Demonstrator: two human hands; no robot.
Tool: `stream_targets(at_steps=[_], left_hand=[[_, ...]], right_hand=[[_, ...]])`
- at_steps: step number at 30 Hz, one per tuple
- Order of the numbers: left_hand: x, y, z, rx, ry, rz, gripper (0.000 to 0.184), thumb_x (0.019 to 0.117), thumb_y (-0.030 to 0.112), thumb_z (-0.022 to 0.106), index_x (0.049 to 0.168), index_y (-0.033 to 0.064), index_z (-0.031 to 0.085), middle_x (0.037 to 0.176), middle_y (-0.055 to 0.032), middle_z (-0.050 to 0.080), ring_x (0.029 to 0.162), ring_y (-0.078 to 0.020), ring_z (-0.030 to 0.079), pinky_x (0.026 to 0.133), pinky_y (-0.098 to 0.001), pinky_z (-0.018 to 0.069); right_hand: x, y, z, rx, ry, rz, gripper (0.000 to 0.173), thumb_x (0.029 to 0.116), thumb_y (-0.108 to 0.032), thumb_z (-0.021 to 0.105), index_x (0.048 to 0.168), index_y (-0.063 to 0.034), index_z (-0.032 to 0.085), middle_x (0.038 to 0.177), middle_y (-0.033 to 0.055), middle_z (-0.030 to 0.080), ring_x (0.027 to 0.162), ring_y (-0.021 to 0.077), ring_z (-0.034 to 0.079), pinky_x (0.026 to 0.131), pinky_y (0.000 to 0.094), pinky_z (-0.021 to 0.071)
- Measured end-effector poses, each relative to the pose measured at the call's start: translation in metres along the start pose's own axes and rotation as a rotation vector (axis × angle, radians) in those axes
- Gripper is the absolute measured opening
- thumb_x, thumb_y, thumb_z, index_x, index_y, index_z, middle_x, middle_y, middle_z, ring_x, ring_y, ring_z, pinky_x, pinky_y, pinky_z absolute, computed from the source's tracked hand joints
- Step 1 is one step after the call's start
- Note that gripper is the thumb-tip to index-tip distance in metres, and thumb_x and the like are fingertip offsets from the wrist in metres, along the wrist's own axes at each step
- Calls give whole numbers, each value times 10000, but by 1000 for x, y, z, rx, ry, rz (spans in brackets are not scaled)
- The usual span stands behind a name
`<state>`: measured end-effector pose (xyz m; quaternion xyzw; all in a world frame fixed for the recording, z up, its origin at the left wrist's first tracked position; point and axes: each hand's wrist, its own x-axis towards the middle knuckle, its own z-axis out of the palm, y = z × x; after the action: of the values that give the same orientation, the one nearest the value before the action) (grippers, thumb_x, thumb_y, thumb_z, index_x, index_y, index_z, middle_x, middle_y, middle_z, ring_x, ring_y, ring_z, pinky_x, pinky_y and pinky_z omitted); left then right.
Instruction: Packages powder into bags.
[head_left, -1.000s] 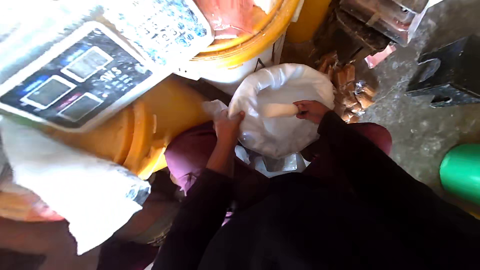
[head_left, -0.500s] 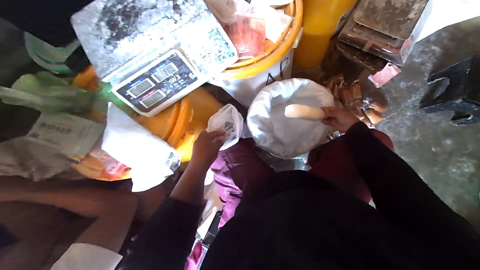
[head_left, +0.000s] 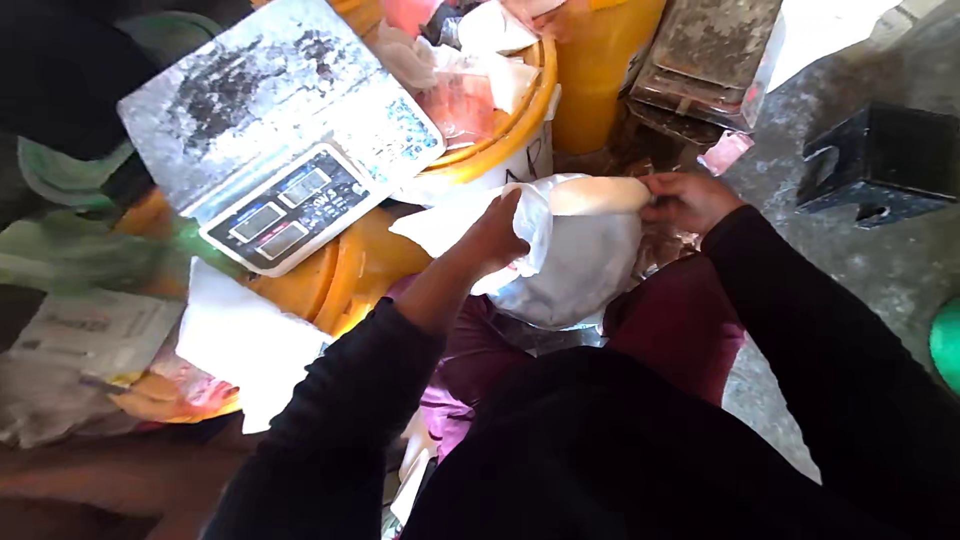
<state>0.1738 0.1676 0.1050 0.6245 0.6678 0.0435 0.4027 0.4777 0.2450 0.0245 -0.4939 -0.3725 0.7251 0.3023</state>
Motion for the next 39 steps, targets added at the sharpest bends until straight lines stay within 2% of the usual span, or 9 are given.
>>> stream_targets(at_steps=[5,9,12,16,24,28,33,36,39], left_hand=[[12,34,4,-295,-62,-30,1022,871,-86,690,1650,150,72,1608,-256,249,896,-309,713,705,-421,630],[0,54,-2,-318,27,30,1063,848,-94,712,1654,153,66,1591,-256,283,1016,-311,697,747,-429,632],[-26,51,-16,-328,144,80,1054,804,-110,694,1653,160,130,1619,-205,308,1324,-301,538,999,-480,529],[-57,30,-33,-525,258,84,962,765,-152,654,1601,166,298,1406,-104,575,1151,-139,649,924,-347,577],[-79,-34,-39,-683,328,-18,927,789,-98,628,1607,212,322,1377,-106,594,1038,-162,686,817,-381,613],[-82,-66,-35,-741,356,-23,963,753,-40,652,1607,267,330,1303,-48,654,970,-115,703,785,-338,622],[-85,-73,-35,-826,353,-20,952,744,18,709,1602,184,333,1244,-8,694,1000,-71,709,849,-284,620],[-90,-70,-39,-737,309,-29,891,797,20,676,1604,92,306,1384,-74,613,1129,-52,646,954,-265,556],[-97,-67,-42,-703,349,4,874,791,-78,677,1587,33,335,1514,-178,505,1278,-148,583,1044,-321,501]], right_hand=[[-16,-50,31,-151,19,55,221,1023,-72,513,1175,-43,671,1064,62,679,793,131,657,673,275,565],[-21,-83,90,-599,-42,-65,215,1009,-131,595,1178,-44,696,1002,90,686,677,132,632,608,295,560],[-39,-114,146,-1134,-92,-342,212,999,-230,635,1089,-67,736,959,94,699,781,187,662,715,415,560],[-58,-137,197,-1464,-176,-727,161,941,-218,608,939,-100,717,921,82,684,918,267,661,740,505,504],[-54,-159,139,-866,-43,-855,115,918,-271,719,913,-158,738,779,-73,670,641,1,606,556,223,526],[6,-103,72,-822,29,-381,192,994,-188,628,1137,-93,716,1002,56,700,761,147,667,679,382,600],[131,89,46,-1192,-124,210,373,1085,-191,467,1309,72,608,1284,332,611,1182,482,607,1042,643,441],[187,162,57,-1413,-241,134,382,1086,-130,445,1344,126,563,1381,364,545,1332,513,499,1139,629,354],[165,177,119,-1274,-213,-22,338,1050,-61,476,1254,183,592,1248,375,620,1171,483,615,1054,541,457]])
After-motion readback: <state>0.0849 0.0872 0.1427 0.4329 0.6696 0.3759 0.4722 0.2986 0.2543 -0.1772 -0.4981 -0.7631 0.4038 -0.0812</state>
